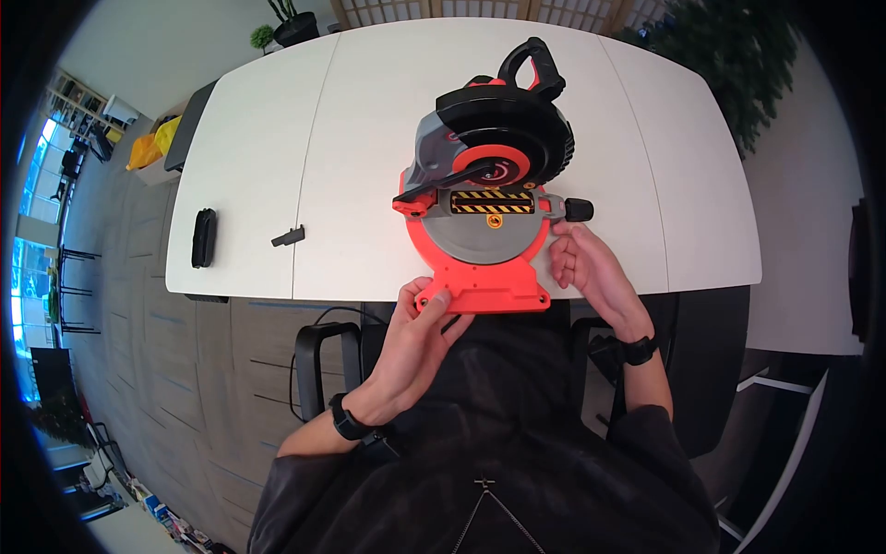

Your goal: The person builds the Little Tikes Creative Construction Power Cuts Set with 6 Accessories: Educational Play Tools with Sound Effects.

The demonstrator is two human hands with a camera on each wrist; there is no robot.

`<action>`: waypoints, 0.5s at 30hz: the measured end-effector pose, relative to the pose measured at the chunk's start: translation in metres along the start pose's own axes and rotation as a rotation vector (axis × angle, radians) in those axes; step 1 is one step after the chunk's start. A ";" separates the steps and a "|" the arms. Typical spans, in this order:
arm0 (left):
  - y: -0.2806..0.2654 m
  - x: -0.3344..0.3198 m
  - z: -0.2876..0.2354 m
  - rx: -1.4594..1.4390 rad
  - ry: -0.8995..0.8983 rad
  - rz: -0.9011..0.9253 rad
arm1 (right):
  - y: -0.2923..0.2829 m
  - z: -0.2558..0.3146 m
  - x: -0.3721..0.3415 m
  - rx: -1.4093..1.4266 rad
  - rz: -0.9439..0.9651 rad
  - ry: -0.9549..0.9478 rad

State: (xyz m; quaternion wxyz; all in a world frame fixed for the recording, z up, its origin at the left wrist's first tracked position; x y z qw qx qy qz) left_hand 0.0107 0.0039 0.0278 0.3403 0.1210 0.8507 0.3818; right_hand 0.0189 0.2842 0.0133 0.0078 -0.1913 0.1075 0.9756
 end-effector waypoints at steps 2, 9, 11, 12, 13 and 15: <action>-0.003 -0.003 -0.001 0.047 -0.010 0.018 | 0.005 0.004 -0.004 -0.102 -0.017 -0.022; -0.016 -0.012 -0.013 0.085 -0.136 0.069 | 0.006 0.003 -0.011 -0.199 -0.018 -0.023; -0.018 -0.015 -0.013 0.109 -0.144 0.093 | 0.006 0.003 -0.012 -0.220 -0.012 -0.026; -0.021 -0.014 -0.013 0.154 -0.151 0.101 | 0.007 0.003 -0.012 -0.243 -0.013 -0.033; -0.025 -0.013 -0.014 0.199 -0.157 0.110 | 0.008 0.004 -0.013 -0.268 -0.014 -0.042; -0.029 -0.016 -0.019 0.394 -0.151 0.121 | 0.010 0.005 -0.017 -0.320 -0.018 -0.058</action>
Point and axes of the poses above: each hand's wrist, its own x-axis towards the middle knuckle, its own y-axis out of the palm, z = x × y, the point moved 3 cm from there along x, towards the middle knuckle, and after that the axes turned 9 degrees about -x, right-handed, at the moved point
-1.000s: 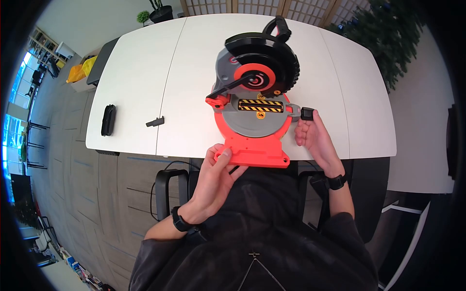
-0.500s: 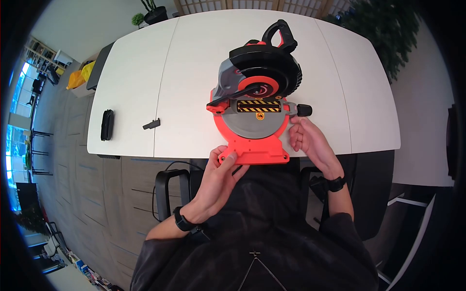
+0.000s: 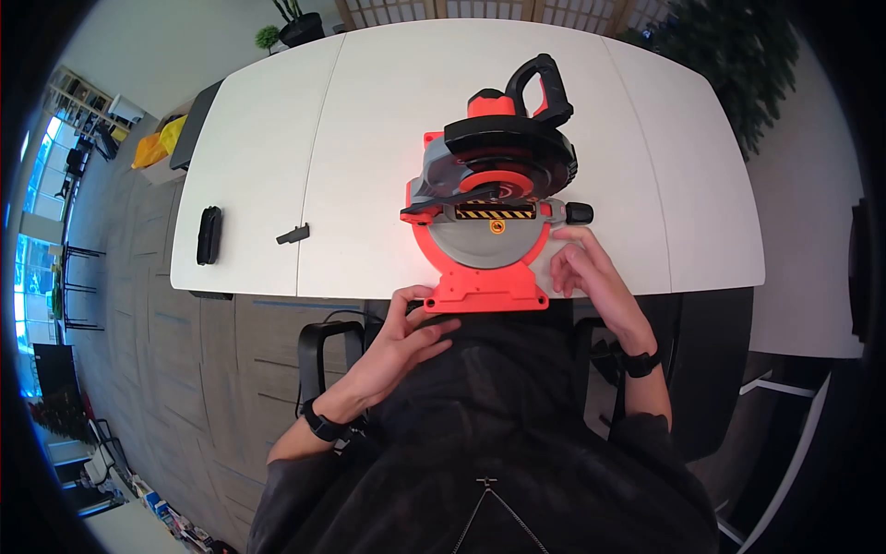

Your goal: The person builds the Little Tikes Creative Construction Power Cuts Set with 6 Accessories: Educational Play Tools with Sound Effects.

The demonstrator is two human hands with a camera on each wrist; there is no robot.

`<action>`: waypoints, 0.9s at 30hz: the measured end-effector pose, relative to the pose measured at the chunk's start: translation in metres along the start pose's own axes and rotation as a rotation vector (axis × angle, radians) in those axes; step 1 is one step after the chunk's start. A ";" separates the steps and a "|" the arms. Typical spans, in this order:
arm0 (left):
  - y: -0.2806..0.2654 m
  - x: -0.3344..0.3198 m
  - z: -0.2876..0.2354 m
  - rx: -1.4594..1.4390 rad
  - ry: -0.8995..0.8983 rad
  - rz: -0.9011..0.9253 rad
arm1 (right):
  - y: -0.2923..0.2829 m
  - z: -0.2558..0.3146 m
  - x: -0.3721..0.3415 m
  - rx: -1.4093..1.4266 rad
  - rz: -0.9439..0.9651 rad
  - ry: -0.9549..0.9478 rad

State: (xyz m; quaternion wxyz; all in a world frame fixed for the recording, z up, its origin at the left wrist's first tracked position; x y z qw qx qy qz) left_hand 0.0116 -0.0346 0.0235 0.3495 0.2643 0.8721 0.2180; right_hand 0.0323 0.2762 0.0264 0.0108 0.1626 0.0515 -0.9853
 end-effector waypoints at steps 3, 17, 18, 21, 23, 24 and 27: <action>-0.008 -0.018 -0.026 0.713 0.090 -0.081 | 0.000 0.002 -0.008 -0.059 -0.007 -0.015; -0.142 -0.021 -0.140 1.506 0.430 -0.882 | 0.017 0.016 -0.019 -0.130 0.068 -0.117; -0.142 -0.019 -0.140 1.493 0.413 -0.884 | 0.018 0.018 -0.019 -0.130 0.072 -0.121; -0.139 -0.012 -0.140 1.459 0.355 -0.880 | 0.019 0.020 -0.018 -0.054 0.097 -0.097; -0.141 -0.008 -0.143 1.441 0.308 -0.859 | 0.021 0.018 -0.016 -0.047 0.112 -0.113; -0.142 -0.005 -0.143 1.408 0.306 -0.839 | 0.021 0.017 -0.015 -0.045 0.119 -0.122; -0.145 -0.001 -0.142 1.318 0.310 -0.792 | 0.022 0.021 -0.015 -0.079 0.130 -0.117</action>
Point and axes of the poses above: each hand's wrist, its own x-axis towards the middle knuckle, its own y-axis out of the palm, z = x × y, the point moved 3 cm from there along x, towards the middle knuckle, and after that the axes turned 9 degrees about -x, right-handed, at the moved point
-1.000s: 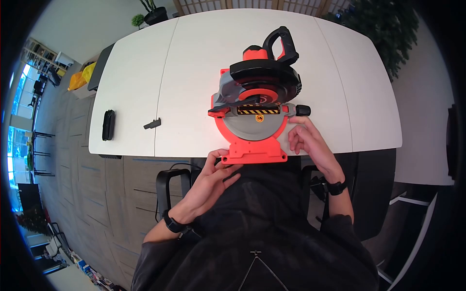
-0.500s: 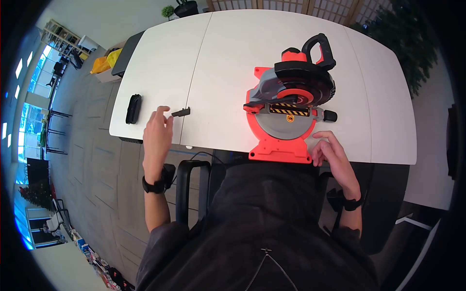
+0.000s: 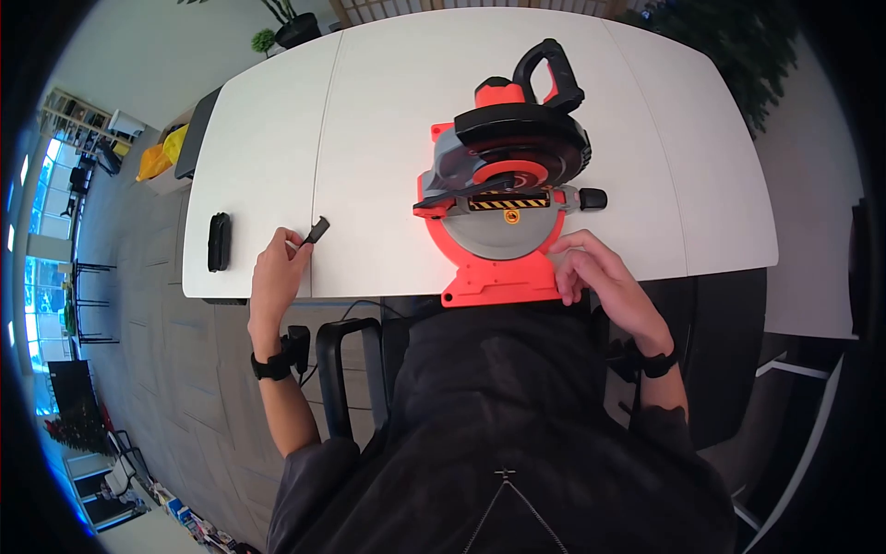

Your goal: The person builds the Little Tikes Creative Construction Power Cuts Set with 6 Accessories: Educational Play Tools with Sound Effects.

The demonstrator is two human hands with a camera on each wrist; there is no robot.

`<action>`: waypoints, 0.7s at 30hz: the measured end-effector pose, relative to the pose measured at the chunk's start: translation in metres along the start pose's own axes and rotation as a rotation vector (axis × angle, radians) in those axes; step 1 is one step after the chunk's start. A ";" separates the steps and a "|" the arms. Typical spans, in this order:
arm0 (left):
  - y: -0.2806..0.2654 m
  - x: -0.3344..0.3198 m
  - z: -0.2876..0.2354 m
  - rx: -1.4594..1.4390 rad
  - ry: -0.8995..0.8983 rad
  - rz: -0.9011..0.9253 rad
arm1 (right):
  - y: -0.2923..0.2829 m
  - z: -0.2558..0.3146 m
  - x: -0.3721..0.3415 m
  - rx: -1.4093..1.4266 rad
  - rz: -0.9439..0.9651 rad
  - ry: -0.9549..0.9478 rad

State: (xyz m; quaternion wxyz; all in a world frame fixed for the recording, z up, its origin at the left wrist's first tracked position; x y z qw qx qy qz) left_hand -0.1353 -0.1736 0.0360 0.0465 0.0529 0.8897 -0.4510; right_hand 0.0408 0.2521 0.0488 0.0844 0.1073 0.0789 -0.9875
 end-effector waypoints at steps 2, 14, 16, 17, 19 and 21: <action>0.000 0.000 -0.001 -0.013 -0.005 0.018 | -0.002 0.000 -0.001 0.010 -0.002 0.001; 0.006 -0.013 -0.010 -0.052 0.134 0.004 | -0.001 -0.004 -0.005 0.040 -0.008 -0.002; 0.006 -0.017 -0.019 -0.079 0.116 0.039 | -0.001 -0.004 -0.005 0.037 -0.012 0.000; 0.006 -0.020 -0.024 -0.099 0.121 0.056 | -0.002 -0.004 -0.006 0.034 -0.014 0.004; 0.007 -0.026 -0.037 -0.181 0.141 0.116 | -0.003 -0.002 -0.007 0.026 -0.020 0.008; 0.008 -0.035 -0.054 -0.302 0.164 0.202 | -0.002 -0.001 -0.008 0.018 -0.025 0.012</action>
Point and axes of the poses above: each hand's wrist, its own x-axis towards the middle knuckle, its own y-axis out of the palm, z = x × y, the point moved 3 cm from there along x, towards the middle knuckle, and after that the axes turned 9 degrees about -x, right-handed, at the moved point
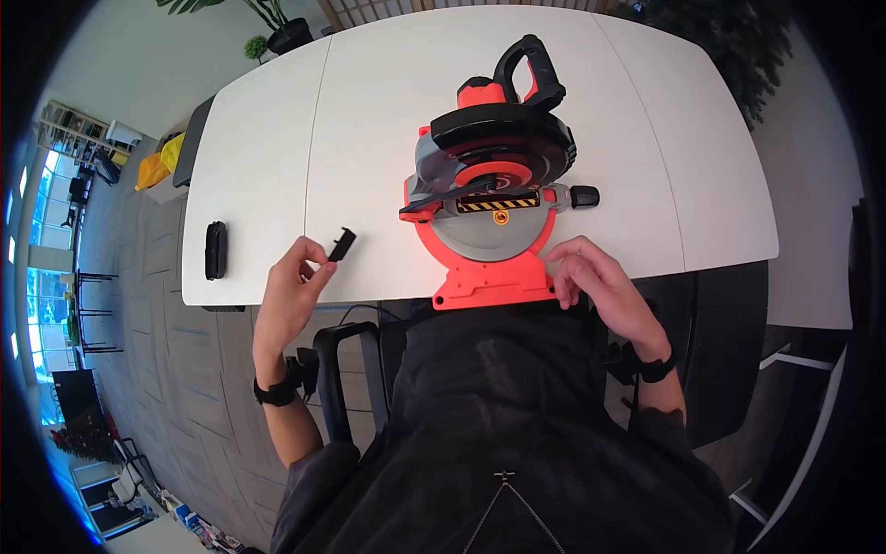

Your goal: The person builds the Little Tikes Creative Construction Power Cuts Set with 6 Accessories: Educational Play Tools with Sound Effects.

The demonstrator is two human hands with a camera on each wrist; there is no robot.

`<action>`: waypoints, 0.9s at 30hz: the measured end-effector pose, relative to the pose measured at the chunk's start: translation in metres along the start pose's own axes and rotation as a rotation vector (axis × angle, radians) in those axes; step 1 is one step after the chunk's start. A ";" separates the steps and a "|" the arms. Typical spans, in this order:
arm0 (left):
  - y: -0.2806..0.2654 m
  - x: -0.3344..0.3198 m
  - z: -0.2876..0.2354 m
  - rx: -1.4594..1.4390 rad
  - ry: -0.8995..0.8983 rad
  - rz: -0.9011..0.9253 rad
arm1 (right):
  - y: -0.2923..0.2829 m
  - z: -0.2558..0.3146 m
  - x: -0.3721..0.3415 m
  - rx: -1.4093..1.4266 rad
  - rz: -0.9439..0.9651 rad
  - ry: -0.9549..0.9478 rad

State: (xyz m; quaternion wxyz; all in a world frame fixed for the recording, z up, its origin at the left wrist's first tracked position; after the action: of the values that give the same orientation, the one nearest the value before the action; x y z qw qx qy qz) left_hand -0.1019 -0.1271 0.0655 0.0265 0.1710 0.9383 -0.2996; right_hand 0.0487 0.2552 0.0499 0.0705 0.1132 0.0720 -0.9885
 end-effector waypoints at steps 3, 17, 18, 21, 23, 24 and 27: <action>0.022 -0.008 -0.028 -0.107 0.030 0.131 | 0.013 -0.004 0.001 -0.039 -0.050 -0.026; 0.097 -0.008 -0.097 -0.199 0.188 0.469 | 0.055 0.027 0.005 -0.952 -0.349 -0.395; 0.098 -0.008 -0.098 -0.194 0.195 0.468 | 0.055 0.026 0.006 -0.968 -0.344 -0.387; 0.096 -0.007 -0.099 -0.174 0.180 0.465 | 0.056 0.022 0.007 -0.991 -0.332 -0.370; 0.096 -0.008 -0.098 -0.165 0.155 0.471 | 0.055 0.023 0.008 -0.983 -0.340 -0.364; 0.096 -0.008 -0.097 -0.163 0.144 0.477 | 0.056 0.022 0.008 -0.975 -0.335 -0.372; 0.096 -0.007 -0.095 -0.176 0.126 0.494 | 0.056 0.023 0.010 -0.967 -0.323 -0.403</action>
State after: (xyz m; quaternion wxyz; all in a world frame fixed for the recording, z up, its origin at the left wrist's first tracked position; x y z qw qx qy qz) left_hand -0.0582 -0.0019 0.0918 0.0554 0.4102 0.8903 -0.1900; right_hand 0.0430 0.1957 0.0629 -0.0259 -0.1364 0.5195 -0.8431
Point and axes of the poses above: each hand's wrist, its own x-axis towards the middle knuckle, its own y-axis out of the palm, z = x × y, the point moved 3 cm from there along x, towards the middle knuckle, and after that the axes turned 9 degrees about -x, right-handed, at the moved point
